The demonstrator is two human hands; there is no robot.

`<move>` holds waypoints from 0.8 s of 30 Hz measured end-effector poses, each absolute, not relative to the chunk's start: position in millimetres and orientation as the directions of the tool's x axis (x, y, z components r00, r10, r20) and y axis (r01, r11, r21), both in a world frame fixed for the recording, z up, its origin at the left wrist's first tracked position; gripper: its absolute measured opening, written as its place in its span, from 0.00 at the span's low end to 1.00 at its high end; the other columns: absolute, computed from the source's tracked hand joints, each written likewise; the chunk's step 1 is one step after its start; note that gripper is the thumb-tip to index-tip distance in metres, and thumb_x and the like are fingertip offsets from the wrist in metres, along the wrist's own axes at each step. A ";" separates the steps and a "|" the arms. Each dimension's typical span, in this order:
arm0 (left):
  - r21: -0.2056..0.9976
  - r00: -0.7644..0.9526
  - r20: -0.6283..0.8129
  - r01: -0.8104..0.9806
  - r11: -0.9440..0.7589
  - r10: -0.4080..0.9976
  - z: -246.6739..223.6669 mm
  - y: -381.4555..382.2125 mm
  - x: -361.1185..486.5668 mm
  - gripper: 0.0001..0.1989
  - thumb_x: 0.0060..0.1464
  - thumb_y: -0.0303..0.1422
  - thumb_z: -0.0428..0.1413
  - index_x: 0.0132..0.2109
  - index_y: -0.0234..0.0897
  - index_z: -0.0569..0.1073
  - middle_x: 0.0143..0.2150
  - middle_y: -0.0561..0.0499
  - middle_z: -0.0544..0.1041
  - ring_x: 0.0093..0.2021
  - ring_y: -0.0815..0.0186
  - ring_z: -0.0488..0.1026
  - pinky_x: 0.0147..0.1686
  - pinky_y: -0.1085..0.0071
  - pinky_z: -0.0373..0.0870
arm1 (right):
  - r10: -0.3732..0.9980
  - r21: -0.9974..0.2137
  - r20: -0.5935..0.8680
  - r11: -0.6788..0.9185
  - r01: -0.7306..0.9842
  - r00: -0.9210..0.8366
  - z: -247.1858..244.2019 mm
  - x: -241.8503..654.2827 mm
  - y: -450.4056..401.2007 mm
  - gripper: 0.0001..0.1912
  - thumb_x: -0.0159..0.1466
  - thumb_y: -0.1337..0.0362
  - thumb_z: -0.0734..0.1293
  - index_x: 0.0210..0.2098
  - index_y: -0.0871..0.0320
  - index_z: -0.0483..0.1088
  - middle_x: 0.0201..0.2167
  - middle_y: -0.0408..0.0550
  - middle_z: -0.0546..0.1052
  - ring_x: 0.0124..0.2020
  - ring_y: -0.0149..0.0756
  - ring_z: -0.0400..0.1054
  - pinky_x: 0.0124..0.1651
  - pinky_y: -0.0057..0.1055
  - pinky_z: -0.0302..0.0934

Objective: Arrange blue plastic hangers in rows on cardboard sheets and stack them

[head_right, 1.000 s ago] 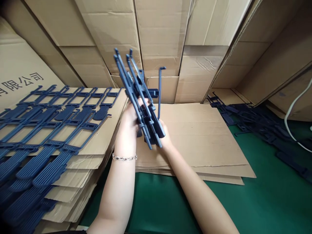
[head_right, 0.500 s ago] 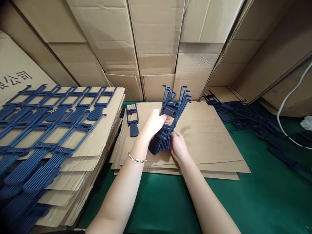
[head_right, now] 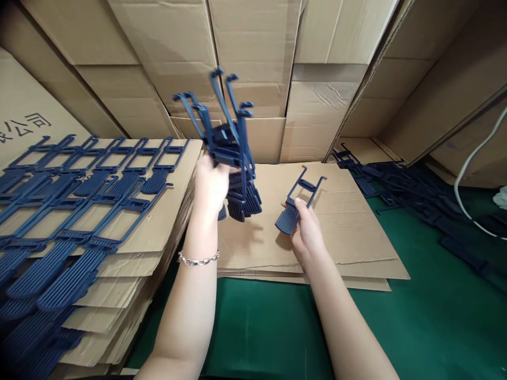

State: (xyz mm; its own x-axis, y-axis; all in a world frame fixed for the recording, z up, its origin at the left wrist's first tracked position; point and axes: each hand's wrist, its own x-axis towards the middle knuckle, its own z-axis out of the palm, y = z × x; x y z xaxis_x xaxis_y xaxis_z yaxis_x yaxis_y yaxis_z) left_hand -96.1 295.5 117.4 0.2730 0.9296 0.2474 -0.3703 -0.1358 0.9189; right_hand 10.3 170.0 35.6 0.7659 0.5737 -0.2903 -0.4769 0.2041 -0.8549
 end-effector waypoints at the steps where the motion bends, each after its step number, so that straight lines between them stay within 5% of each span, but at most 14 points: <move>1: 0.897 0.246 0.288 -0.407 -0.171 0.925 119.7 297.4 -99.8 0.04 0.46 0.30 0.58 0.28 0.37 0.69 0.24 0.54 0.71 0.29 0.69 0.70 0.30 0.77 0.66 | 0.592 -0.826 -0.336 0.189 -0.532 0.732 33.7 11.0 171.4 0.14 0.54 0.62 0.66 0.37 0.58 0.62 0.29 0.46 0.74 0.24 0.30 0.68 0.22 0.22 0.62; 4: 0.831 0.184 0.419 -0.473 -0.294 0.889 123.3 303.4 -109.4 0.04 0.47 0.33 0.57 0.30 0.39 0.69 0.24 0.54 0.71 0.29 0.69 0.72 0.30 0.76 0.68 | 0.646 -0.782 -0.359 0.185 -0.595 0.674 27.4 10.1 173.9 0.13 0.51 0.70 0.67 0.36 0.59 0.64 0.29 0.47 0.75 0.27 0.32 0.70 0.28 0.27 0.67; 9: 0.805 0.116 0.400 -0.519 -0.288 0.909 123.1 309.7 -115.3 0.04 0.49 0.32 0.54 0.28 0.38 0.69 0.25 0.53 0.72 0.32 0.68 0.73 0.34 0.75 0.70 | 0.704 -0.775 -0.312 0.200 -0.600 0.637 24.6 8.5 172.8 0.09 0.51 0.71 0.67 0.33 0.63 0.68 0.29 0.49 0.75 0.30 0.31 0.71 0.34 0.27 0.69; 16: 0.819 0.093 0.357 -0.509 -0.264 0.930 122.7 309.5 -111.3 0.04 0.49 0.31 0.53 0.28 0.37 0.68 0.22 0.54 0.71 0.33 0.68 0.74 0.35 0.74 0.71 | 0.702 -0.831 -0.301 0.139 -0.538 0.645 25.9 11.2 169.4 0.13 0.47 0.64 0.73 0.30 0.64 0.70 0.25 0.49 0.75 0.24 0.33 0.69 0.24 0.27 0.67; 24: 0.827 0.115 0.375 -0.489 -0.276 0.920 117.5 312.2 -110.2 0.03 0.49 0.33 0.54 0.31 0.39 0.68 0.22 0.55 0.69 0.29 0.69 0.73 0.32 0.76 0.70 | 0.661 -0.996 -0.070 -0.001 -0.093 0.747 35.4 10.4 160.7 0.18 0.52 0.53 0.67 0.33 0.63 0.72 0.26 0.48 0.75 0.26 0.33 0.68 0.27 0.27 0.63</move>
State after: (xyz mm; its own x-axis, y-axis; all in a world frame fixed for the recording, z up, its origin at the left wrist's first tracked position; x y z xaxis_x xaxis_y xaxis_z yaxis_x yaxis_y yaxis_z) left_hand -110.2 312.2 117.5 0.1155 0.9198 0.3750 -0.4894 -0.2758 0.8273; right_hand 10.4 160.7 35.4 0.7475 0.6606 -0.0705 -0.0933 -0.0006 -0.9956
